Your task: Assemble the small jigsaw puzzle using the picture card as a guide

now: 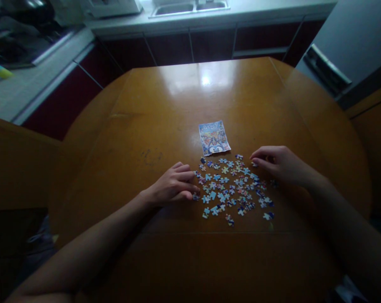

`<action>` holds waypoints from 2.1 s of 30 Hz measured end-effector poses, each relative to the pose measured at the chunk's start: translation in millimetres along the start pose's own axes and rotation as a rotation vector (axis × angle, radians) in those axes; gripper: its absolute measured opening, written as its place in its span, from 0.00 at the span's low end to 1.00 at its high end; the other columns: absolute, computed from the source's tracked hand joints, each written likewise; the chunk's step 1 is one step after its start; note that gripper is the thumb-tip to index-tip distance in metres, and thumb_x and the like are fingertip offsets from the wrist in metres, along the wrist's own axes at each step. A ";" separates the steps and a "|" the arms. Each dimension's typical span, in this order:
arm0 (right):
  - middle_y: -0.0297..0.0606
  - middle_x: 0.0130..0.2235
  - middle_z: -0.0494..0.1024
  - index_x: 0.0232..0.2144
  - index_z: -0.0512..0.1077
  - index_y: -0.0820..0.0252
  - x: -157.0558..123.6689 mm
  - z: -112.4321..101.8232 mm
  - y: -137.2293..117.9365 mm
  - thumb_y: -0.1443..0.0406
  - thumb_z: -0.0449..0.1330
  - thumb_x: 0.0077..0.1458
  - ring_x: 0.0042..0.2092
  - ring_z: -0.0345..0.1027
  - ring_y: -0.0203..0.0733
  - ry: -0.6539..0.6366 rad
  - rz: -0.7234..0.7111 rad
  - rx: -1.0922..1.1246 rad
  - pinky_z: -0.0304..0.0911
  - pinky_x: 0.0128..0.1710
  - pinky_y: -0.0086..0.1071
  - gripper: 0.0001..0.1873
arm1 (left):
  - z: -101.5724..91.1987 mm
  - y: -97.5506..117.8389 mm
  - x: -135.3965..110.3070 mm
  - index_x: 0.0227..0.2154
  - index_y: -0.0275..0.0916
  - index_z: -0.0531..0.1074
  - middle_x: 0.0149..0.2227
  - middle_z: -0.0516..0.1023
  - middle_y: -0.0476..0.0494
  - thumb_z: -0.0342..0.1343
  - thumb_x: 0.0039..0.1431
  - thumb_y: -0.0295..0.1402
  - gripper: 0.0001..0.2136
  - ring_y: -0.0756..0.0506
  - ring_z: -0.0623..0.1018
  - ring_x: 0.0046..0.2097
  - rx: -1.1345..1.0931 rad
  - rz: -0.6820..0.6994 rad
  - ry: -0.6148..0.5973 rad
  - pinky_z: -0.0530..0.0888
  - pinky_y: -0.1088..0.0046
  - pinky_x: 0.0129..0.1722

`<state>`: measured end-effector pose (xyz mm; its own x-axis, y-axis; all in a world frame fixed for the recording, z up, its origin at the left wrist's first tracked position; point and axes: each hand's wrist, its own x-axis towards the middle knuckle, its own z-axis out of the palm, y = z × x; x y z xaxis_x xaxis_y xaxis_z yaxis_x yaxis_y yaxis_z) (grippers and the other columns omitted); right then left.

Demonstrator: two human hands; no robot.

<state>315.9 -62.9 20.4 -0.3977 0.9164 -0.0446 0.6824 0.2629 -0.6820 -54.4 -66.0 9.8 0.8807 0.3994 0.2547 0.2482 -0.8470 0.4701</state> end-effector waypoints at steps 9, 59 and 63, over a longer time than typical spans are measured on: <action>0.38 0.34 0.81 0.36 0.78 0.57 0.0 0.2 -0.5 0.56 0.59 0.62 0.32 0.69 0.40 -0.002 0.003 -0.003 0.62 0.31 0.35 0.12 | 4.8 -6.3 -4.9 0.24 0.40 0.77 0.25 0.67 0.44 0.33 0.72 0.52 0.34 0.44 0.66 0.32 -0.002 -0.128 0.241 0.61 0.62 0.37; 0.38 0.33 0.80 0.36 0.79 0.56 -1.2 -3.9 -0.2 0.58 0.59 0.61 0.30 0.67 0.39 0.032 -0.048 0.026 0.60 0.30 0.34 0.11 | 24.2 11.2 16.4 0.42 0.49 0.81 0.43 0.72 0.44 0.63 0.62 0.36 0.07 0.42 0.67 0.46 0.261 -0.398 0.255 0.67 0.63 0.45; 0.38 0.32 0.80 0.35 0.79 0.56 -1.5 -4.6 -1.3 0.59 0.59 0.61 0.30 0.67 0.38 0.057 -0.066 0.044 0.60 0.29 0.34 0.10 | 25.1 10.7 28.4 0.40 0.51 0.81 0.42 0.72 0.44 0.64 0.61 0.39 0.06 0.41 0.67 0.45 0.294 -0.416 0.174 0.66 0.63 0.44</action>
<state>318.5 -63.2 24.7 -0.4045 0.9136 0.0416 0.6277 0.3104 -0.7139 -16.6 -72.6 0.9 0.6101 0.7533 0.2457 0.6864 -0.6574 0.3110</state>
